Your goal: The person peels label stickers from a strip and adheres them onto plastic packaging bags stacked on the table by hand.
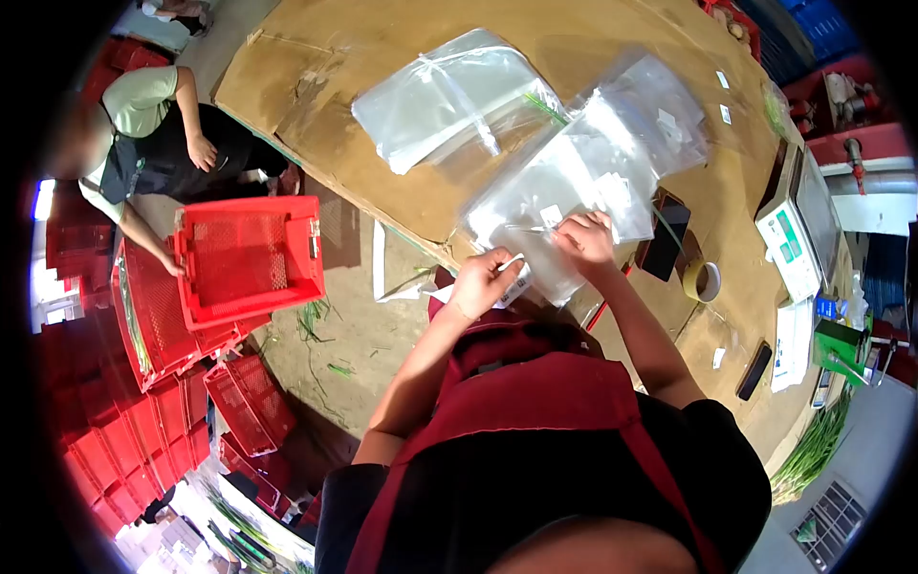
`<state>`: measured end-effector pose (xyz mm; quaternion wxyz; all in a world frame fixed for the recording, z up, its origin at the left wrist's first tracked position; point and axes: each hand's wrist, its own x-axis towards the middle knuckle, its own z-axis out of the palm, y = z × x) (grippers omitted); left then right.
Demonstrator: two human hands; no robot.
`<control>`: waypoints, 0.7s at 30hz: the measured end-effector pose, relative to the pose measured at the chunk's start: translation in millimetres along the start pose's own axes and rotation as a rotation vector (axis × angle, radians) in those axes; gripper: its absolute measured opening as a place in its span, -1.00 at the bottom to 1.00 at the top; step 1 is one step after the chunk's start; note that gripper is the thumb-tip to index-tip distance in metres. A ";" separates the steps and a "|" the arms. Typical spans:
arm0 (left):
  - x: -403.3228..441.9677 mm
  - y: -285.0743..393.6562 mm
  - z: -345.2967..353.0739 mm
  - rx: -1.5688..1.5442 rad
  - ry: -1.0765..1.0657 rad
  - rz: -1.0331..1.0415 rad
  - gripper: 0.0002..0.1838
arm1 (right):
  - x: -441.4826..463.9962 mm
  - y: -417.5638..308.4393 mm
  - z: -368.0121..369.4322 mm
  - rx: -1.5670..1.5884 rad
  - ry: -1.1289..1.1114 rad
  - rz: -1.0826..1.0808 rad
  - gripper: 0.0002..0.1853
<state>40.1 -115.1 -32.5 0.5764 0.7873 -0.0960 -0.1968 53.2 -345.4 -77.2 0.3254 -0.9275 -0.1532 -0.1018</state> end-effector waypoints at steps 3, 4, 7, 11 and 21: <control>4.0 2.2 1.0 0.046 0.003 -0.010 -0.82 | 7.9 10.7 -6.1 0.372 -0.166 0.192 -0.91; 3.4 1.8 -0.8 0.046 0.007 -0.010 -0.82 | 9.9 8.7 -12.5 0.313 -0.150 0.178 -0.91; 2.6 -3.0 -5.4 -0.072 0.064 -0.026 -0.80 | 8.5 6.0 -17.9 0.338 -0.151 0.186 -0.94; 0.4 -34.1 -4.6 -0.074 0.072 0.002 -0.77 | 4.5 4.9 -30.3 0.325 0.361 0.299 -0.90; 12.0 6.7 2.6 -0.123 -0.187 0.274 -0.78 | 8.5 -57.4 -37.3 0.760 -0.356 0.353 -0.89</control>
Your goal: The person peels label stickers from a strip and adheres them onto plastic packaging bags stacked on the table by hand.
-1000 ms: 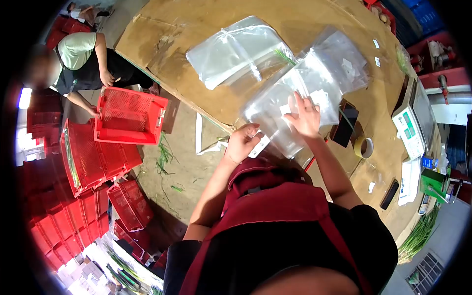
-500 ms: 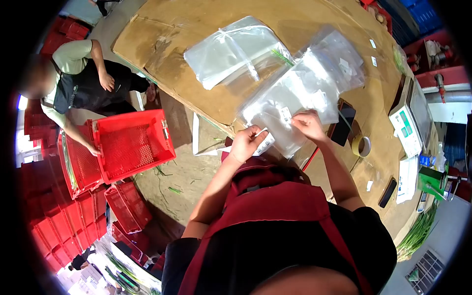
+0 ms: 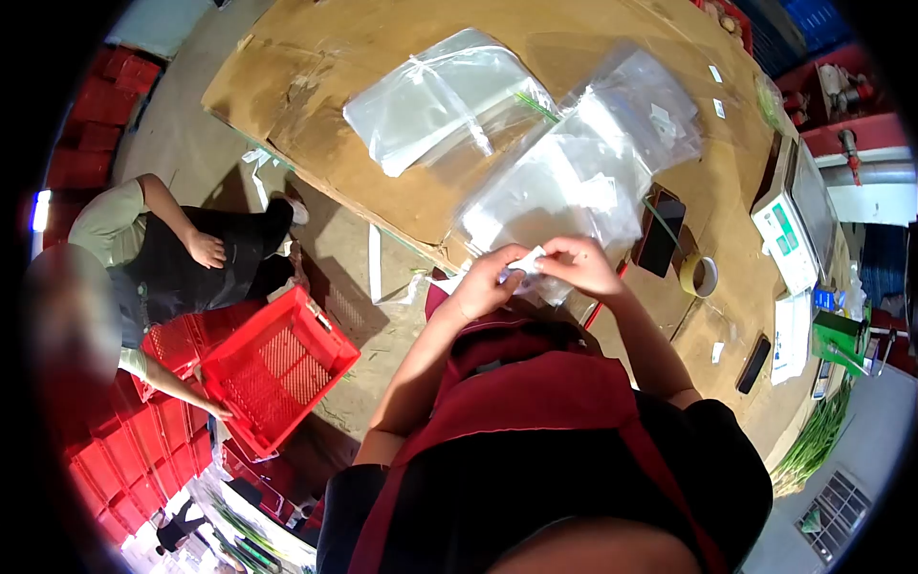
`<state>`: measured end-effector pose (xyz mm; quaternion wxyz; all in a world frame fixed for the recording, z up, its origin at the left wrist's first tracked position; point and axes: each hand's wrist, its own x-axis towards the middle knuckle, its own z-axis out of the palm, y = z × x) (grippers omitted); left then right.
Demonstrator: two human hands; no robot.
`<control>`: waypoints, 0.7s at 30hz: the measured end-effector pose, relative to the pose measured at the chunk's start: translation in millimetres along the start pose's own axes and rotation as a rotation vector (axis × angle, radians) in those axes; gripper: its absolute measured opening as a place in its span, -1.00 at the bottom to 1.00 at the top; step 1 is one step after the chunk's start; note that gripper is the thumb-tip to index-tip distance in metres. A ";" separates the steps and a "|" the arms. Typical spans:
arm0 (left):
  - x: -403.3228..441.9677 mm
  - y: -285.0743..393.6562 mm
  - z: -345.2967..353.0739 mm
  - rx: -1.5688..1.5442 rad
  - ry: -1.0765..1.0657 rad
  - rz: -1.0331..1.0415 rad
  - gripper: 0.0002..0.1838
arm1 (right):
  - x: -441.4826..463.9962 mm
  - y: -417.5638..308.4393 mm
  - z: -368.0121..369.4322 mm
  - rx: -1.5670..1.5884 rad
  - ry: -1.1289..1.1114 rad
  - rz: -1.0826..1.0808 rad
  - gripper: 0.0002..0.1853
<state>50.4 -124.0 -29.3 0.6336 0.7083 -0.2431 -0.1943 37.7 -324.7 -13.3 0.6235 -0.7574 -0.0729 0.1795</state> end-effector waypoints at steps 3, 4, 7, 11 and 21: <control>-1.5 7.1 -7.7 0.111 0.013 -0.205 -0.83 | 12.6 16.2 8.8 0.125 0.065 0.009 -0.88; -3.3 -3.2 -8.2 0.086 0.102 -0.233 -0.89 | 18.1 18.1 11.2 0.051 0.184 -0.074 -0.90; -10.0 -9.1 -21.9 0.448 0.128 -0.254 -0.81 | 38.4 37.7 -4.3 -0.571 0.419 -0.219 -0.87; -17.4 -1.6 -26.0 0.339 0.182 -0.379 -0.88 | 43.9 53.9 -16.3 -1.059 0.521 -0.241 -0.71; -11.0 -1.1 -16.0 0.166 0.091 -0.063 -0.90 | 21.8 69.4 -9.4 -1.171 0.574 -0.151 -0.15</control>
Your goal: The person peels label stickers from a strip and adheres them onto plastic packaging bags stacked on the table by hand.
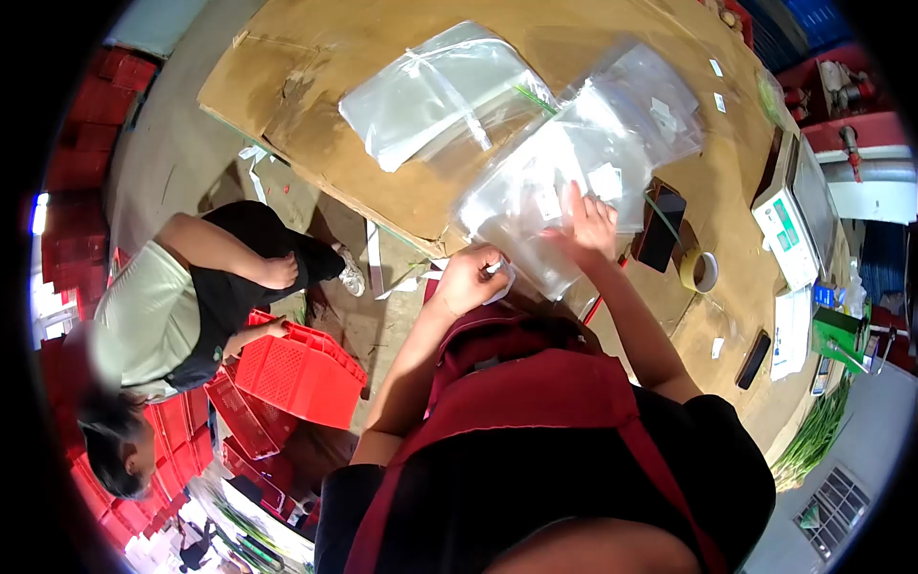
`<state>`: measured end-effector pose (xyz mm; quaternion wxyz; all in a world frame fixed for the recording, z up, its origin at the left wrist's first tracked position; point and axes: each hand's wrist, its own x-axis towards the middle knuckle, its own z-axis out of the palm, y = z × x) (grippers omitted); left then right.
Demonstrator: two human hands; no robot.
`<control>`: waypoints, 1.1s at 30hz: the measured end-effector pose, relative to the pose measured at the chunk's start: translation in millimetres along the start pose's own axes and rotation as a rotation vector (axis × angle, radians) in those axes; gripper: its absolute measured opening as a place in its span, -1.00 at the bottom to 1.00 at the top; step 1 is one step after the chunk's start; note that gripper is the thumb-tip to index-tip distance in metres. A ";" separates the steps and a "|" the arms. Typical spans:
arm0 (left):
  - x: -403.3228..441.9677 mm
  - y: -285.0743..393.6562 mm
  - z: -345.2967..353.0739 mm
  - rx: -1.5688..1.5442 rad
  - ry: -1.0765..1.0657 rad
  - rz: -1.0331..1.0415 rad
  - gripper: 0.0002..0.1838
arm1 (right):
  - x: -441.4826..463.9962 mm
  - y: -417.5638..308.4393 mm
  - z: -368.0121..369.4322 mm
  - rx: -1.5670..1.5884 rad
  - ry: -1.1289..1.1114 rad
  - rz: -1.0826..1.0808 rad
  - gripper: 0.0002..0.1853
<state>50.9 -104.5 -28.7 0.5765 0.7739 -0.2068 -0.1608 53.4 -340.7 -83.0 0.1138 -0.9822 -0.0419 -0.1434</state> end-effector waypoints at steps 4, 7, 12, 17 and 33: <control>3.0 2.3 -2.4 0.030 -0.009 0.054 -0.91 | 5.9 -5.6 -10.4 0.177 0.030 -0.119 -0.28; -4.1 0.4 -6.3 0.048 -0.031 -0.115 -0.92 | -2.0 -7.8 -13.4 0.364 -0.040 -0.356 -0.60; -5.3 2.8 1.8 -0.030 0.010 -0.167 -0.91 | -0.6 4.8 -5.2 0.493 -0.202 -0.081 -0.89; -10.6 0.4 -2.0 -0.063 0.071 -0.117 -0.92 | 28.1 50.2 -62.9 1.224 0.369 0.719 -0.85; -16.9 -14.8 4.3 -0.066 0.151 -0.177 -0.89 | 27.2 79.4 -62.9 1.277 0.488 0.709 -0.89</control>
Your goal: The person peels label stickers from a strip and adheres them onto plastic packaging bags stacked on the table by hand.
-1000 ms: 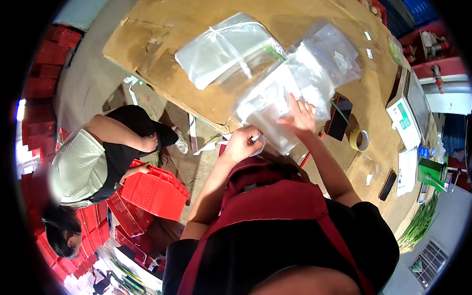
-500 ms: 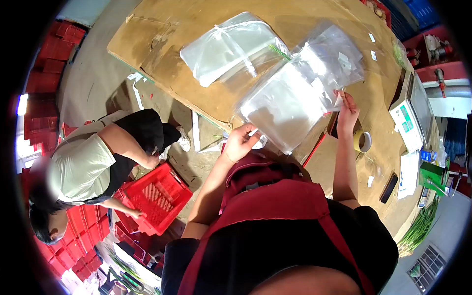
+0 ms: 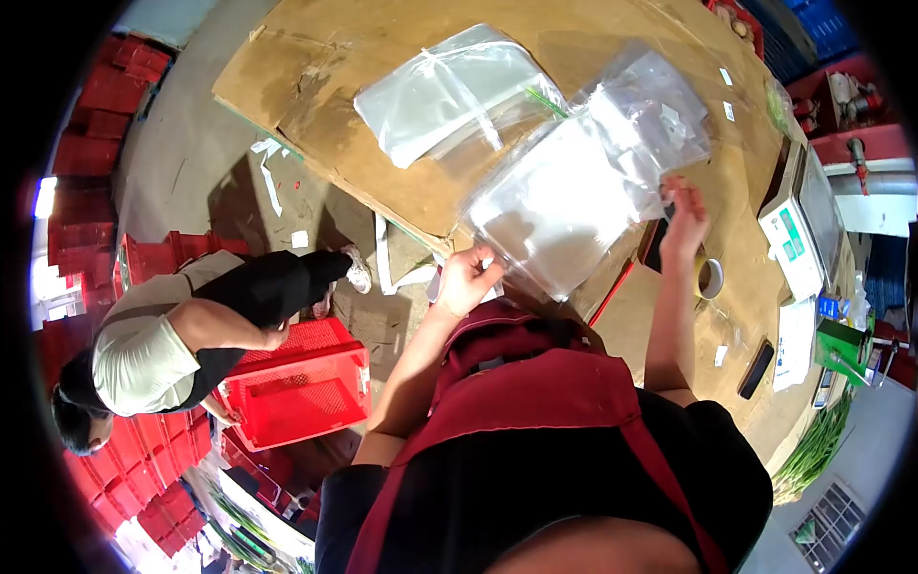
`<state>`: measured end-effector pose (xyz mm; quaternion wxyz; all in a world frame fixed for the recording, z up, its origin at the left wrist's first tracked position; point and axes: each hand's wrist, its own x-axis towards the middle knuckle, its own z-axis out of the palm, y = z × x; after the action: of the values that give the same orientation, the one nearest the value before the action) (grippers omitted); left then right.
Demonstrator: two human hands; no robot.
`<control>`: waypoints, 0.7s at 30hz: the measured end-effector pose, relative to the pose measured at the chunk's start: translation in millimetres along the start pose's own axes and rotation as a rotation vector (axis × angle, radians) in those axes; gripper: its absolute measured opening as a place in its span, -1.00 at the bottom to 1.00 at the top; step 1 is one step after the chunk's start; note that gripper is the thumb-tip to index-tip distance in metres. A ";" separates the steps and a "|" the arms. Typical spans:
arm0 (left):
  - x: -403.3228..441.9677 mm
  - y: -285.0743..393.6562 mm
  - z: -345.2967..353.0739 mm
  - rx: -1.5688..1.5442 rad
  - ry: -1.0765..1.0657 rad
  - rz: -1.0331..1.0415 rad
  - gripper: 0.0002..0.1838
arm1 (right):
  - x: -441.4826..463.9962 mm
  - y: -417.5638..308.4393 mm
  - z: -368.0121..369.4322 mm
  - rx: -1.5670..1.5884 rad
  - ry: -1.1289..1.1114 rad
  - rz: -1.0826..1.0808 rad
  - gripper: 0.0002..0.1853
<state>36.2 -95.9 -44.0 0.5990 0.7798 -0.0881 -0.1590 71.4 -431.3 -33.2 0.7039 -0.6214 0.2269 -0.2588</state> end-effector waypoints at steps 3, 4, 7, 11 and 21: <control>2.0 2.2 -0.4 -0.012 0.049 -0.053 -0.90 | 0.5 -16.7 -2.4 0.009 -0.036 0.021 -0.87; 2.7 2.9 1.5 -0.014 0.047 -0.052 -0.90 | -5.0 -12.5 0.9 -0.038 -0.111 0.045 -0.85; 6.2 10.6 8.7 -0.010 -0.028 -0.039 -0.88 | -5.8 0.3 -0.9 -0.108 -0.135 0.057 -0.82; 8.1 19.5 4.7 0.050 -0.115 -0.004 -0.90 | -3.7 19.3 -10.8 -0.655 0.095 -0.288 -0.81; 7.0 12.9 9.8 0.016 -0.052 0.030 -0.85 | -28.3 8.8 25.4 -1.363 -0.531 -0.456 -0.63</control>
<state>40.0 -110.4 -34.8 0.5924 0.7789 -0.1168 -0.1694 66.9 -392.9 -38.9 0.1250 -0.9909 0.0259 -0.0426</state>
